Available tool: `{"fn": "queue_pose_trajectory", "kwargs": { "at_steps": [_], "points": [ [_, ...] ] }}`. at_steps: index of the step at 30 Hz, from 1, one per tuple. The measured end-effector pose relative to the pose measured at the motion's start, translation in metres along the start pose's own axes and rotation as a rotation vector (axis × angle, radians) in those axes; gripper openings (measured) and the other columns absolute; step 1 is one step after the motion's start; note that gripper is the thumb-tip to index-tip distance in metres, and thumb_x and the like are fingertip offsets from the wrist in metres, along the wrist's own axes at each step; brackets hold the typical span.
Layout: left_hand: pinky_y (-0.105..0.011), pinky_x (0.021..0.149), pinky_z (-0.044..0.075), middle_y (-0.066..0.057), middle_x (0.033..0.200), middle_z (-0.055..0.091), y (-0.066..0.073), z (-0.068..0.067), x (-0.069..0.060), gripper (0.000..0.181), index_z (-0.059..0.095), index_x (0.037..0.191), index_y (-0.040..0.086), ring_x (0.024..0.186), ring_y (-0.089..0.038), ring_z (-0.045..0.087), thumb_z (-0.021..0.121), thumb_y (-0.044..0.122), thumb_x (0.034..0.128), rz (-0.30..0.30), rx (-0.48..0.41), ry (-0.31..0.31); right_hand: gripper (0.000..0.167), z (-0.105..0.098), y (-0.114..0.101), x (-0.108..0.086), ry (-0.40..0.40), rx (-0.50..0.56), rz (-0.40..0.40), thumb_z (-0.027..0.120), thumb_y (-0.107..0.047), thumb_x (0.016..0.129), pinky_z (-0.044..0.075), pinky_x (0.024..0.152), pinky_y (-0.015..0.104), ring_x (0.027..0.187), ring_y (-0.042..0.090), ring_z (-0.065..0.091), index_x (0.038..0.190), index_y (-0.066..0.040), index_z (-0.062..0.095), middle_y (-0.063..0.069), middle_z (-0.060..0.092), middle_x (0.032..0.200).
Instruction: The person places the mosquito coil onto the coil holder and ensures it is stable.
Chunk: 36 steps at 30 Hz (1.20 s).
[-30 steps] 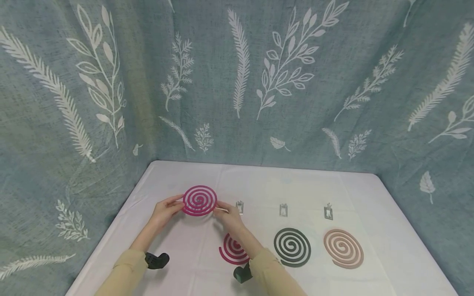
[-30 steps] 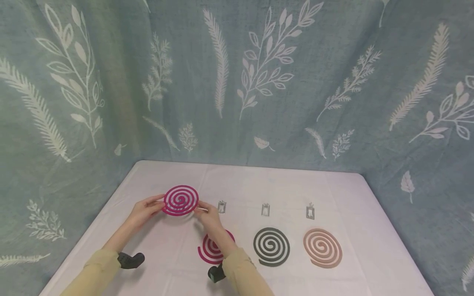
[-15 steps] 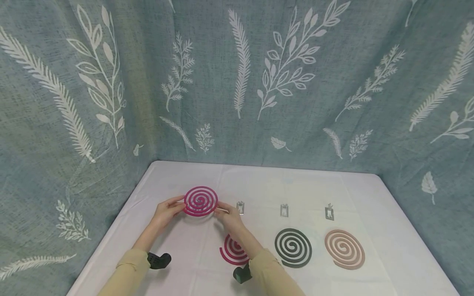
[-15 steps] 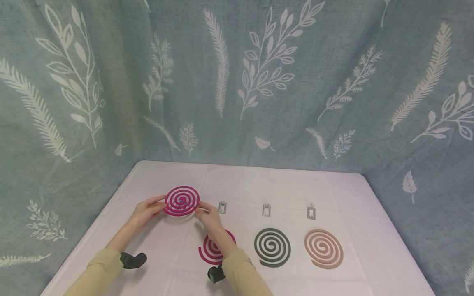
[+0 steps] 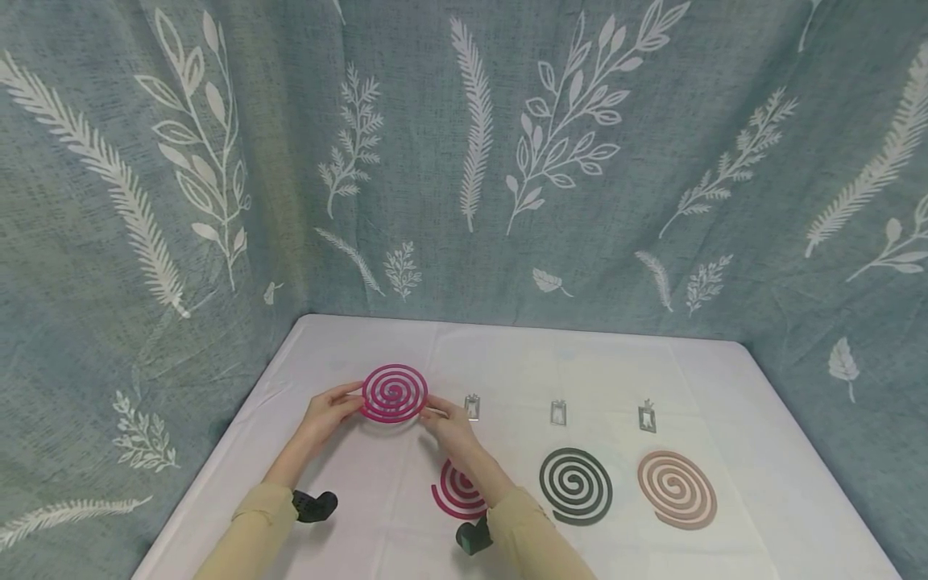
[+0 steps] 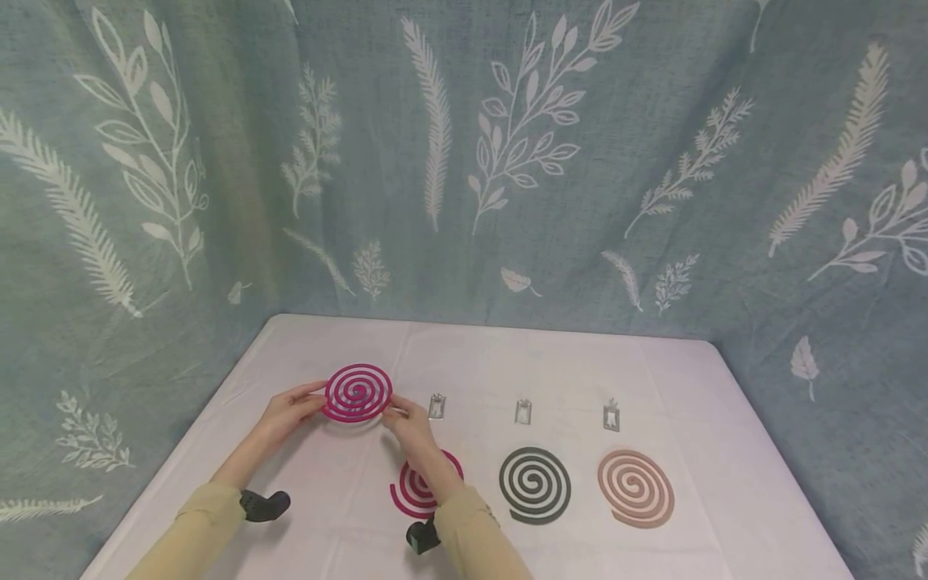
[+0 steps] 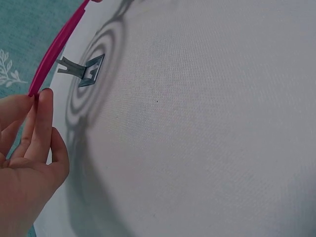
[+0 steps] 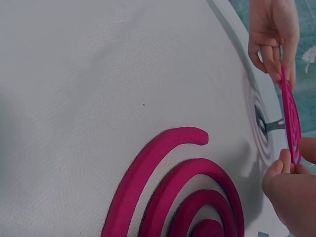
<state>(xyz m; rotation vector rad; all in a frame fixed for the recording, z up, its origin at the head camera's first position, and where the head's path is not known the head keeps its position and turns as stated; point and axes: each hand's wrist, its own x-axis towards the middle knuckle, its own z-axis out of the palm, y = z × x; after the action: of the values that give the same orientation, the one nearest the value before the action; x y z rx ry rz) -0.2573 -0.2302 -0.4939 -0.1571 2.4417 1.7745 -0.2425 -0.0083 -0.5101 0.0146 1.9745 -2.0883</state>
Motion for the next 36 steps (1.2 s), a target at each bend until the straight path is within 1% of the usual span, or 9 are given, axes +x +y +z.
{"fn": "queue_pose_trajectory", "kwargs": {
  "at_steps": [3, 9, 15, 20, 25, 28, 32, 36],
  "points": [
    [-0.019, 0.087, 0.051, -0.013, 0.109, 0.068, -0.0006, 0.0, 0.0006, 0.048, 0.045, 0.136, -0.007, 0.08, 0.009, 0.057, 0.057, 0.012, 0.0935, 0.006, -0.002, -0.002, 0.049, -0.0002, 0.0005, -0.0001, -0.008, 0.009, -0.002, 0.055, -0.001, 0.09, 0.038, 0.108, 0.043, 0.12, 0.028, 0.055, 0.137, 0.005, 0.043, 0.019, 0.054, 0.13],
    [-0.022, 0.087, 0.052, -0.012, 0.108, 0.069, -0.0012, -0.0004, 0.0003, 0.047, 0.045, 0.135, -0.006, 0.08, 0.009, 0.057, 0.057, 0.011, 0.0934, 0.006, 0.0, 0.001, 0.049, 0.0005, -0.0001, -0.0014, -0.022, 0.032, 0.008, 0.053, -0.001, 0.091, 0.038, 0.109, 0.042, 0.122, 0.029, 0.053, 0.138, 0.005, 0.041, 0.019, 0.052, 0.133],
    [-0.022, 0.087, 0.051, -0.012, 0.109, 0.068, -0.001, -0.0004, 0.0006, 0.048, 0.045, 0.136, -0.006, 0.08, 0.009, 0.057, 0.057, 0.014, 0.0936, 0.016, 0.001, -0.001, 0.051, 0.0004, 0.0, 0.0006, -0.021, 0.029, 0.004, 0.054, -0.001, 0.09, 0.036, 0.11, 0.043, 0.122, 0.029, 0.052, 0.138, 0.006, 0.04, 0.02, 0.051, 0.133],
    [-0.019, 0.085, 0.051, -0.013, 0.11, 0.068, -0.0013, -0.0002, 0.002, 0.049, 0.044, 0.136, -0.006, 0.08, 0.009, 0.057, 0.058, 0.014, 0.0937, 0.012, -0.005, -0.005, 0.052, 0.0005, -0.0005, 0.0, -0.03, 0.039, 0.007, 0.054, -0.002, 0.09, 0.034, 0.111, 0.044, 0.124, 0.03, 0.051, 0.139, 0.006, 0.039, 0.02, 0.05, 0.135],
    [-0.021, 0.086, 0.051, -0.015, 0.111, 0.067, -0.0007, -0.0009, 0.0015, 0.049, 0.044, 0.136, -0.007, 0.08, 0.008, 0.057, 0.057, 0.013, 0.0938, 0.008, -0.012, -0.01, 0.052, 0.0012, -0.001, -0.0017, -0.037, 0.035, 0.007, 0.054, -0.002, 0.09, 0.031, 0.112, 0.047, 0.126, 0.032, 0.05, 0.14, 0.005, 0.039, 0.021, 0.047, 0.137],
    [-0.019, 0.084, 0.051, -0.012, 0.108, 0.069, 0.0002, -0.0016, 0.0007, 0.048, 0.045, 0.135, -0.007, 0.079, 0.008, 0.057, 0.057, 0.012, 0.0936, 0.004, -0.023, -0.008, 0.052, 0.002, -0.0012, -0.0018, -0.034, 0.03, 0.01, 0.054, -0.003, 0.091, 0.032, 0.112, 0.047, 0.126, 0.032, 0.049, 0.14, 0.005, 0.039, 0.022, 0.047, 0.138],
    [-0.015, 0.08, 0.049, -0.004, 0.101, 0.07, 0.001, -0.0031, 0.0, 0.048, 0.044, 0.135, -0.009, 0.078, 0.009, 0.058, 0.056, 0.011, 0.0936, 0.006, -0.039, -0.019, 0.052, 0.0032, -0.0012, -0.0004, -0.024, 0.033, 0.026, 0.055, -0.005, 0.091, 0.034, 0.111, 0.046, 0.126, 0.032, 0.049, 0.14, 0.004, 0.04, 0.02, 0.048, 0.137],
    [-0.015, 0.08, 0.049, 0.001, 0.097, 0.07, 0.0014, -0.0038, -0.0007, 0.048, 0.044, 0.135, -0.009, 0.078, 0.009, 0.058, 0.056, 0.01, 0.0936, 0.003, -0.042, -0.03, 0.052, 0.0032, -0.0001, 0.0014, -0.017, 0.024, 0.03, 0.056, -0.007, 0.091, 0.034, 0.111, 0.046, 0.127, 0.032, 0.048, 0.139, 0.003, 0.041, 0.019, 0.049, 0.137]
  ]
}}
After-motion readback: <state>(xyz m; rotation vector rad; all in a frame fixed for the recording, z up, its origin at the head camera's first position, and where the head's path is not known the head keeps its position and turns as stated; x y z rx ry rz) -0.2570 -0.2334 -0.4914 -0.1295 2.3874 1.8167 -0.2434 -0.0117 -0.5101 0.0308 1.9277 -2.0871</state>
